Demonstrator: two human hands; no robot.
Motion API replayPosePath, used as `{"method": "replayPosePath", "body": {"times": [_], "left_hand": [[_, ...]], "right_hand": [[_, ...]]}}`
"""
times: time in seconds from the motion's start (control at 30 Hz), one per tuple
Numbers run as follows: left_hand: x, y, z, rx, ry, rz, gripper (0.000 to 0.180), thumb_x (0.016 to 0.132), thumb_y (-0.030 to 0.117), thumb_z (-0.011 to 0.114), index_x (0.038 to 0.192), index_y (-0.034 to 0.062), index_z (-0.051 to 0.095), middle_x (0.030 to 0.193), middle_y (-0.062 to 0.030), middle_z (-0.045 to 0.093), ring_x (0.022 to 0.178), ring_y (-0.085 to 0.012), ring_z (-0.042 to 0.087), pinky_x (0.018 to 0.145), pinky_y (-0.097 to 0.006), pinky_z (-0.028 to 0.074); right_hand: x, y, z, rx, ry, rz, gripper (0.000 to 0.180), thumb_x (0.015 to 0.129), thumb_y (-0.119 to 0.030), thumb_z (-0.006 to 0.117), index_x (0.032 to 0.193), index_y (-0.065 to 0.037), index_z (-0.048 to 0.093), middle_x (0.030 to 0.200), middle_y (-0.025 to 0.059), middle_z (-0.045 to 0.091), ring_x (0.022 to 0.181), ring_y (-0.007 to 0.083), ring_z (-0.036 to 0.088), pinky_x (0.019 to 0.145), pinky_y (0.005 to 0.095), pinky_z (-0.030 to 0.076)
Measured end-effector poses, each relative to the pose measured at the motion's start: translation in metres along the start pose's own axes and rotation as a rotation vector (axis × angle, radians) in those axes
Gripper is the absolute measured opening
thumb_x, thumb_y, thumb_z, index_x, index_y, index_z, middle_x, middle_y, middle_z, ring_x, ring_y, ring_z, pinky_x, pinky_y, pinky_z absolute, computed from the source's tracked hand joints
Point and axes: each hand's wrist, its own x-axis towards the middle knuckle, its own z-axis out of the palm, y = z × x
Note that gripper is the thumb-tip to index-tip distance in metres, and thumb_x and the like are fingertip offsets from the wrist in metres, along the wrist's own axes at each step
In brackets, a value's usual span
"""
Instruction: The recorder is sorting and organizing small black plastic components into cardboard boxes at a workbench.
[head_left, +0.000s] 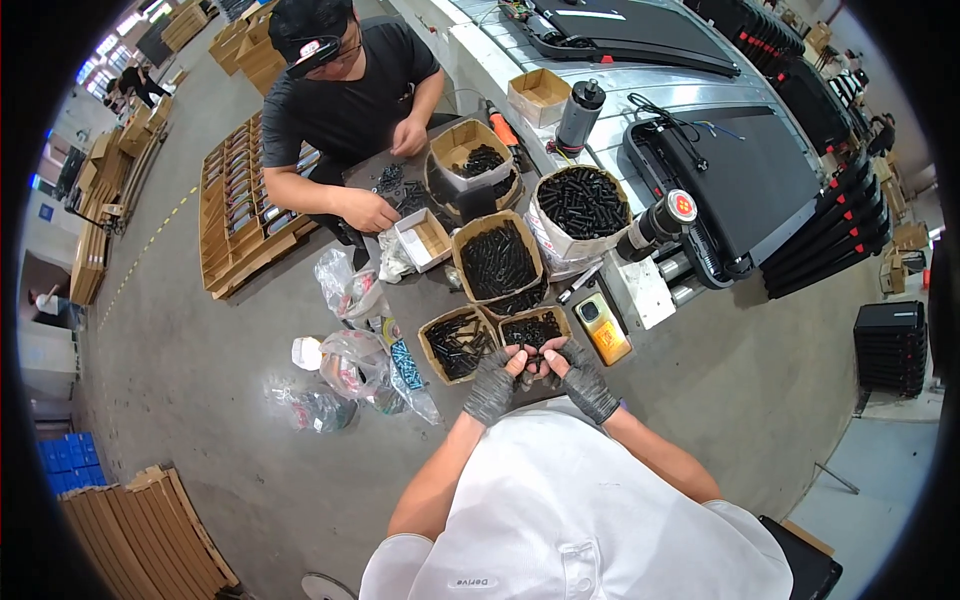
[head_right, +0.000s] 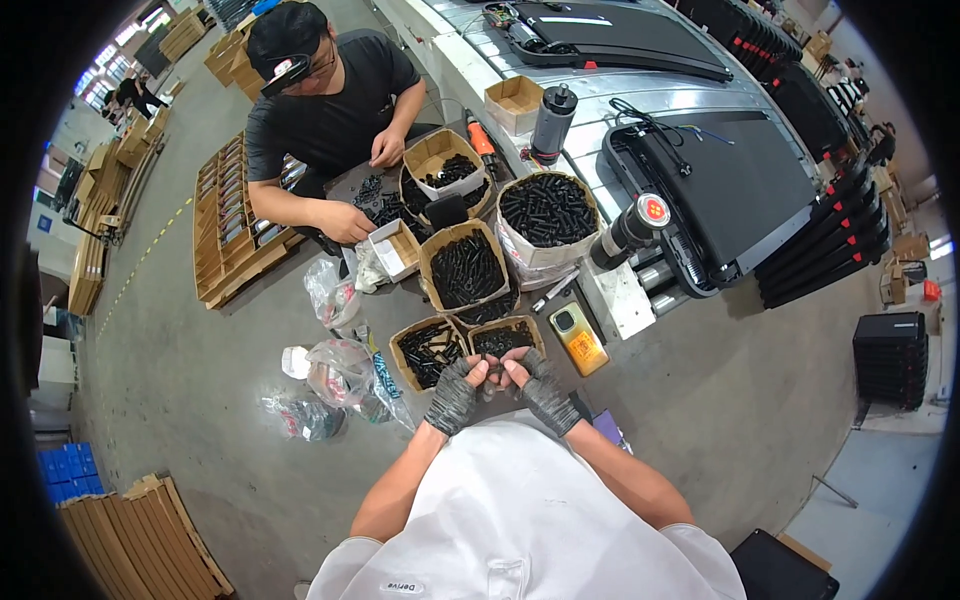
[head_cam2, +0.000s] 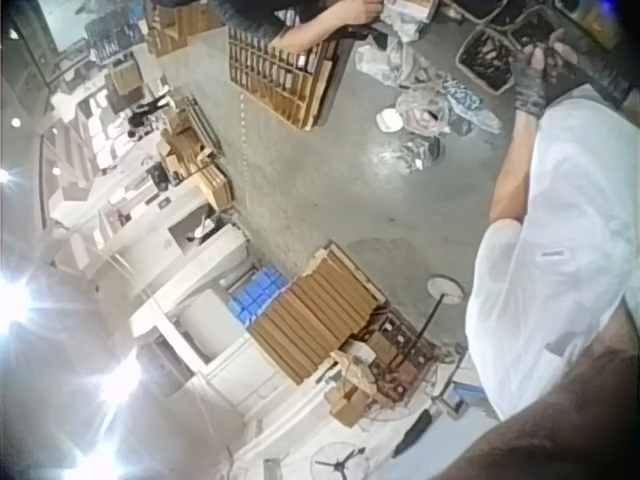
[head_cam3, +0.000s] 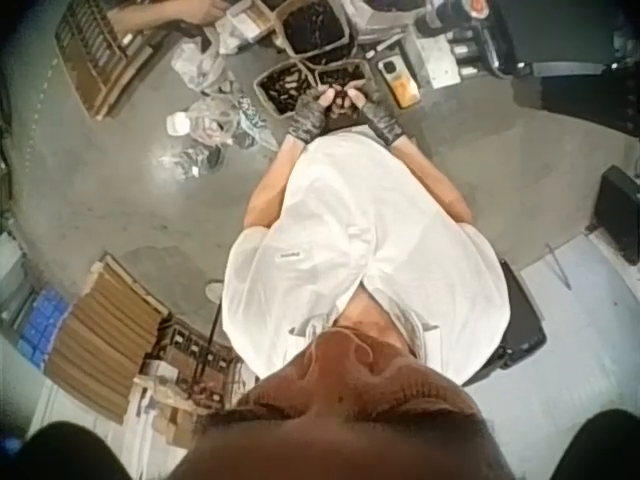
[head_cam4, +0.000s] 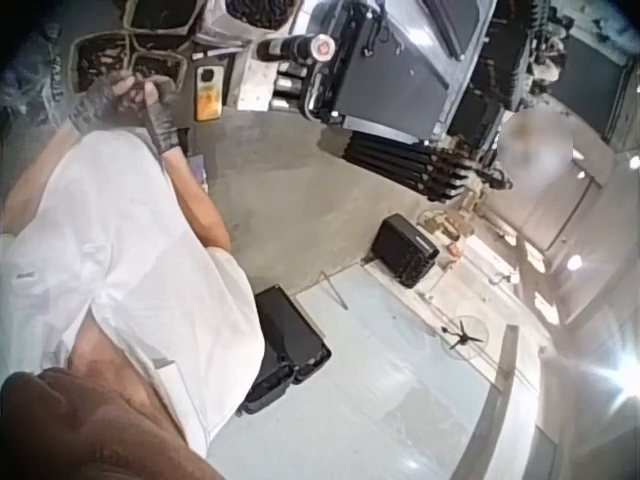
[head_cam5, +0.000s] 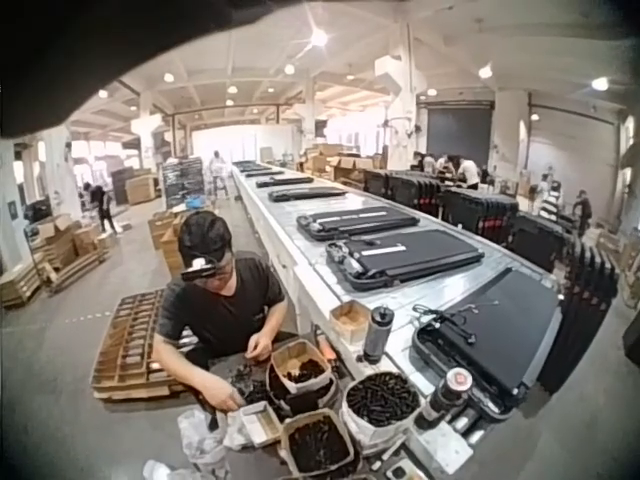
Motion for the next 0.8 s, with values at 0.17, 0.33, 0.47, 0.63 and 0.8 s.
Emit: {"method": "replayPosePath", "body": {"times": [0.17, 0.33, 0.47, 0.63, 0.8], "left_hand": [[0.004, 0.0, 0.002, -0.069, 0.051, -0.039, 0.027, 0.095, 0.027, 0.055, 0.105, 0.0028, 0.061, 0.081, -0.0013, 0.061, 0.069, -0.0103, 0.056, 0.061, -0.022, 0.046], [0.003, -0.006, -0.012, -0.084, -0.091, -0.119, 0.027, 0.095, 0.027, 0.057, 0.104, 0.003, 0.062, 0.082, -0.0003, 0.062, 0.069, -0.0083, 0.056, 0.059, -0.022, 0.046], [-0.005, 0.002, -0.005, 0.127, -0.143, -0.133, 0.025, 0.094, 0.03, 0.058, 0.099, 0.006, 0.062, 0.076, 0.0016, 0.06, 0.066, -0.0071, 0.054, 0.058, -0.02, 0.043], [-0.006, 0.003, 0.002, 0.241, -0.129, -0.083, 0.025, 0.094, 0.029, 0.057, 0.096, 0.0054, 0.064, 0.075, -0.0004, 0.062, 0.069, -0.0072, 0.057, 0.06, -0.022, 0.045], [-0.003, -0.006, -0.003, 0.43, -0.133, -0.01, 0.025, 0.094, 0.026, 0.057, 0.098, 0.0026, 0.064, 0.074, -0.0022, 0.063, 0.071, -0.0099, 0.058, 0.063, -0.024, 0.047]], "right_hand": [[-0.001, 0.002, 0.006, -0.006, -0.069, -0.061, 0.019, 0.095, -0.019, 0.055, 0.106, -0.004, 0.056, 0.079, -0.0005, 0.058, 0.077, 0.0073, 0.054, 0.07, 0.0222, 0.045], [0.005, -0.003, 0.002, 0.019, -0.014, -0.048, 0.019, 0.095, -0.019, 0.054, 0.104, -0.002, 0.055, 0.077, 0.0011, 0.058, 0.073, 0.0083, 0.055, 0.068, 0.0235, 0.046], [0.016, -0.008, -0.014, 0.053, -0.124, 0.133, 0.023, 0.095, -0.024, 0.055, 0.103, -0.002, 0.055, 0.074, -0.0002, 0.058, 0.064, 0.0074, 0.053, 0.058, 0.0216, 0.043], [0.019, -0.002, -0.016, -0.044, -0.132, 0.17, 0.022, 0.092, -0.025, 0.06, 0.097, -0.003, 0.059, 0.072, 0.0, 0.058, 0.064, 0.0074, 0.052, 0.059, 0.0218, 0.043], [0.025, 0.013, -0.017, -0.159, -0.119, 0.127, 0.024, 0.091, -0.027, 0.059, 0.098, -0.003, 0.06, 0.07, -0.0002, 0.058, 0.065, 0.0076, 0.053, 0.059, 0.0229, 0.043]]}}
